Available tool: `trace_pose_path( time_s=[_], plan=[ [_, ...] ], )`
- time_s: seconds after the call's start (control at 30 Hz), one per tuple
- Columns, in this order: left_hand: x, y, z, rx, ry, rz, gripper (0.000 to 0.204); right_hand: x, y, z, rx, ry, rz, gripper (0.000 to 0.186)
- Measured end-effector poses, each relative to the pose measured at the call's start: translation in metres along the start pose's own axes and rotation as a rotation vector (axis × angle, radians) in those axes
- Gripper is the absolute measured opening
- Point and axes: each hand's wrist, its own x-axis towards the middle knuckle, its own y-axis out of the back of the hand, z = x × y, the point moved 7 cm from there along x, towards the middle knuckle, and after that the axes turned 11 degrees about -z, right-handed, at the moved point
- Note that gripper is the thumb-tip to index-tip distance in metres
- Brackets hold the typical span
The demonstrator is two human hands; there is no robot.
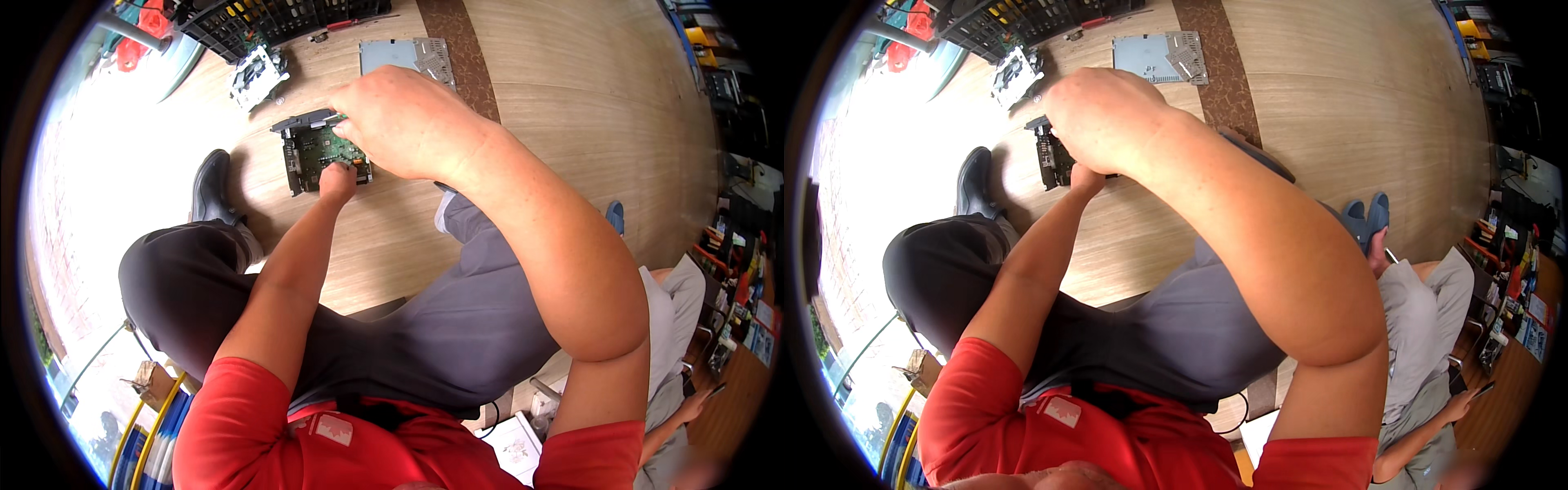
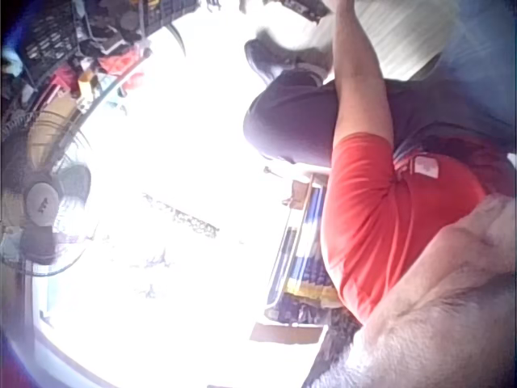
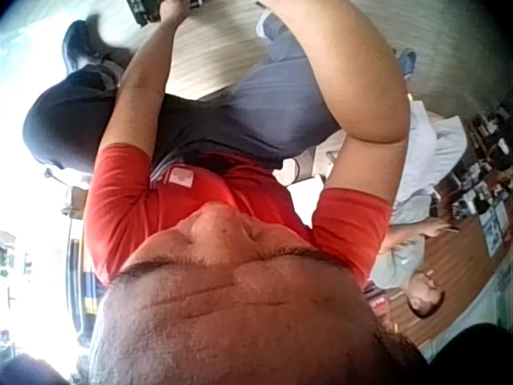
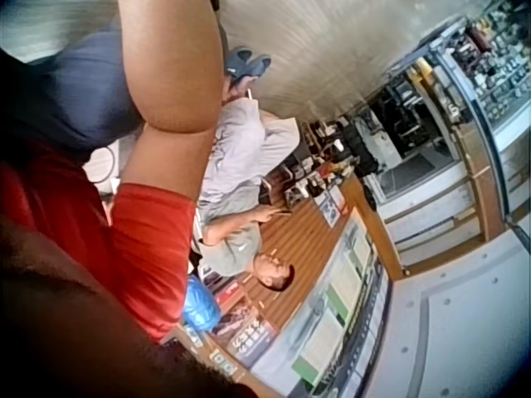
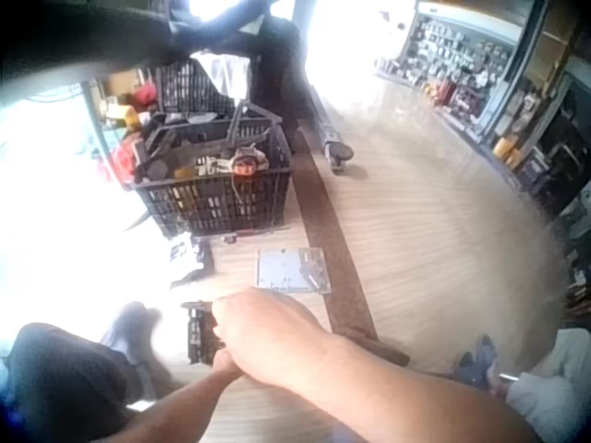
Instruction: The person disassembles an electronic device on the floor using a screwdriver, removing its cover and checking the internal circuit board by hand.
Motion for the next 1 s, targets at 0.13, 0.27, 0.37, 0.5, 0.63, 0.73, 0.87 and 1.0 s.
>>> trace_pose_path(
  time_s=[0.13, 0.27, 0.37, 0.5, 0.63, 0.73, 0.87, 1.0],
  plan=[
    [0.002, -0.004, -0.001, -0.015, -0.006, 0.010, 0.034, -0.001, 0.000, 0.000, 0.004, 0.016, 0.017, 0.020],
    [0.003, -0.008, -0.003, -0.034, -0.001, 0.031, 0.035, 0.000, -0.003, 0.002, 0.005, 0.016, 0.020, 0.019],
    [0.011, -0.009, -0.012, -0.007, 0.005, 0.012, 0.034, 0.002, -0.004, 0.004, 0.024, -0.004, 0.014, 0.019],
    [0.021, -0.013, -0.012, -0.020, -0.126, -0.048, 0.032, 0.000, -0.006, 0.006, 0.019, -0.015, 0.001, 0.019],
    [0.032, -0.002, -0.029, 0.104, -0.264, -0.076, 0.030, 0.005, 0.001, -0.005, 0.008, 0.024, 0.004, 0.020],
    [0.027, 0.004, -0.024, 0.130, -0.324, -0.073, 0.027, 0.008, 0.000, -0.007, 0.015, 0.023, -0.010, 0.021],
    [0.009, 0.010, 0.018, 0.104, -0.240, -0.085, 0.025, 0.002, -0.005, 0.004, -0.019, 0.012, -0.010, 0.021],
    [0.004, 0.017, 0.023, 0.182, -0.116, -0.146, 0.027, 0.002, -0.004, 0.000, -0.030, 0.006, -0.017, 0.021]
  ],
)
